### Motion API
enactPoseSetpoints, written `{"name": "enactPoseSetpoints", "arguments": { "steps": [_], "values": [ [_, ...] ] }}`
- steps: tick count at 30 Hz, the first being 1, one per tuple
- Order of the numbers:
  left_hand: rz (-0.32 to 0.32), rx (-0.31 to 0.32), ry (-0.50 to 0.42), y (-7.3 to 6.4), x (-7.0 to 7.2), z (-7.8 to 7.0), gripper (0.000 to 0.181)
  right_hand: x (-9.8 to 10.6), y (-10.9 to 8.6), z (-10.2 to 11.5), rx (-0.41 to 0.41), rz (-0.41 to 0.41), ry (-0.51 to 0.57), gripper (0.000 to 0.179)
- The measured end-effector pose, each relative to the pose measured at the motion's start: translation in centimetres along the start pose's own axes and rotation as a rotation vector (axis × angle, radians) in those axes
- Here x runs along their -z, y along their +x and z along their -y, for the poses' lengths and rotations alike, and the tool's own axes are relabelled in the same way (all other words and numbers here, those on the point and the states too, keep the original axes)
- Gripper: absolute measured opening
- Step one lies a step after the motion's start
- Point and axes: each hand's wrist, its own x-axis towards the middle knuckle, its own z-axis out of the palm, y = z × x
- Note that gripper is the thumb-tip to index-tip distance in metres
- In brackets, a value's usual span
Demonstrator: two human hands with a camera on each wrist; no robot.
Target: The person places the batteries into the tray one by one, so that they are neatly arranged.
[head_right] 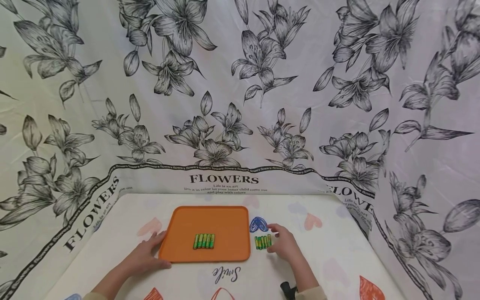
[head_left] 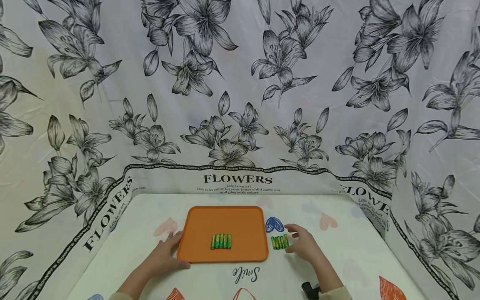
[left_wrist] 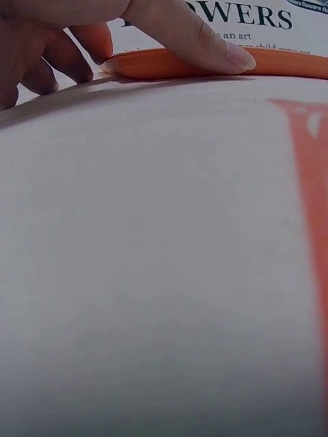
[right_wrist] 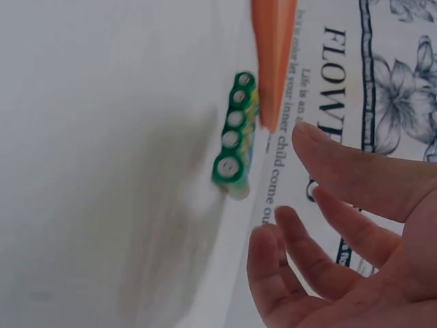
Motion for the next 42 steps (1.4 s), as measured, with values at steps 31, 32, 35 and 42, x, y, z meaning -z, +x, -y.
{"name": "enactPoseSetpoints", "arguments": {
  "steps": [31, 32, 35, 42],
  "values": [
    [-0.009, -0.008, -0.010, 0.2, -0.2, 0.3, 0.125, -0.9, 1.0, -1.6, -0.117, -0.005, -0.050, 0.058],
    [-0.006, -0.005, -0.009, 0.2, -0.2, 0.2, 0.125, -0.9, 1.1, -1.6, -0.114, -0.010, -0.029, 0.058],
    [-0.003, 0.003, -0.011, 0.2, -0.2, 0.1, 0.125, -0.8, 1.1, -1.3, -0.081, -0.031, 0.020, 0.057],
    [-0.011, -0.005, -0.010, 0.3, -0.1, 0.3, 0.126, -1.3, 1.4, 0.9, 0.008, -0.010, 0.075, 0.057]
  ]
}}
